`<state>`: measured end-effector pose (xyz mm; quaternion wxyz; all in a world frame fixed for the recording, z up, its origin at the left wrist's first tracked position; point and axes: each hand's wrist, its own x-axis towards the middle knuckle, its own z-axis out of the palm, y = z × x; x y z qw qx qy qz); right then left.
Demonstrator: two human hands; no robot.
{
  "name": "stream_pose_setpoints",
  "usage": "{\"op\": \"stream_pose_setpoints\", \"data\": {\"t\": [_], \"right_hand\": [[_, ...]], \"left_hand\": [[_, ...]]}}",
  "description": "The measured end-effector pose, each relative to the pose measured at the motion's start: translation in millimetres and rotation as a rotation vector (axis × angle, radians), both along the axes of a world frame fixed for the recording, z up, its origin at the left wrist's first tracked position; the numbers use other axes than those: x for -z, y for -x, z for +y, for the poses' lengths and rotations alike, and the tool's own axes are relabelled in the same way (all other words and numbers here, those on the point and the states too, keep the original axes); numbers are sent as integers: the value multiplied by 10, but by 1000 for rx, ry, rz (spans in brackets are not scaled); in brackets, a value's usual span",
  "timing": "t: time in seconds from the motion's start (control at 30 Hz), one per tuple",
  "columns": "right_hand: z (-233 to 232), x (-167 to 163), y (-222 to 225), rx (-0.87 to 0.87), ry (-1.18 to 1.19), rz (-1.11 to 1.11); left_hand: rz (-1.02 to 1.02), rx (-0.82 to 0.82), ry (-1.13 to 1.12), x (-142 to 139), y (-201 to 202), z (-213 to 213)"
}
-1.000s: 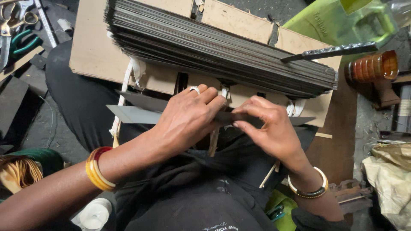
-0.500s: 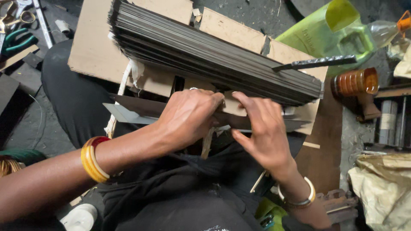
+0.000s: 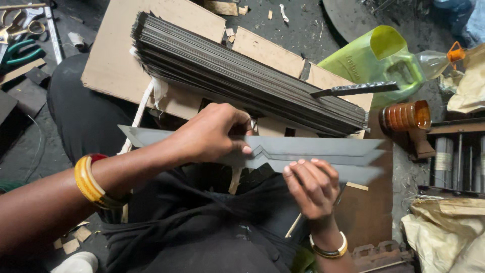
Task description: The person works at a cardboard jig holding a large stack of thin metal strips. They thread white ribbon through slots beneath the stack, pull and tie the ribbon to secure the bundle, and use a knife to trim and separate strips, repositioning the stack as they work.
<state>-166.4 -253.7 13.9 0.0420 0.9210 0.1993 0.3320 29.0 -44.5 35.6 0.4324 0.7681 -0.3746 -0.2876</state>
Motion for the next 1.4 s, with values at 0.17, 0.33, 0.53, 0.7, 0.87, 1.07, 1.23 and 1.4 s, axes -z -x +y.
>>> {"op": "stream_pose_setpoints", "data": {"t": [0.17, 0.33, 0.53, 0.7, 0.87, 1.07, 1.23, 1.4], "right_hand": [[-18, 39, 42, -9, -68, 4], [-41, 170, 85, 53, -80, -39], [-46, 290, 108, 81, -114, 6], [-87, 255, 8, -20, -233, 102], [-73, 260, -23, -30, -206, 107], [-87, 317, -10, -3, -181, 110], [-57, 297, -44, 6, -258, 116], [-15, 195, -103, 82, -452, 247]], "left_hand": [[-144, -64, 155, -42, -31, -16], [-84, 24, 104, -51, 44, -81], [-105, 116, 163, 157, 233, -189], [-285, 147, 232, 292, 295, -233], [-415, 95, 153, 286, 398, -217], [-484, 65, 139, 299, 475, -266], [-558, 58, 125, 335, 501, -319], [-536, 12, 151, 325, 514, -312]]}}
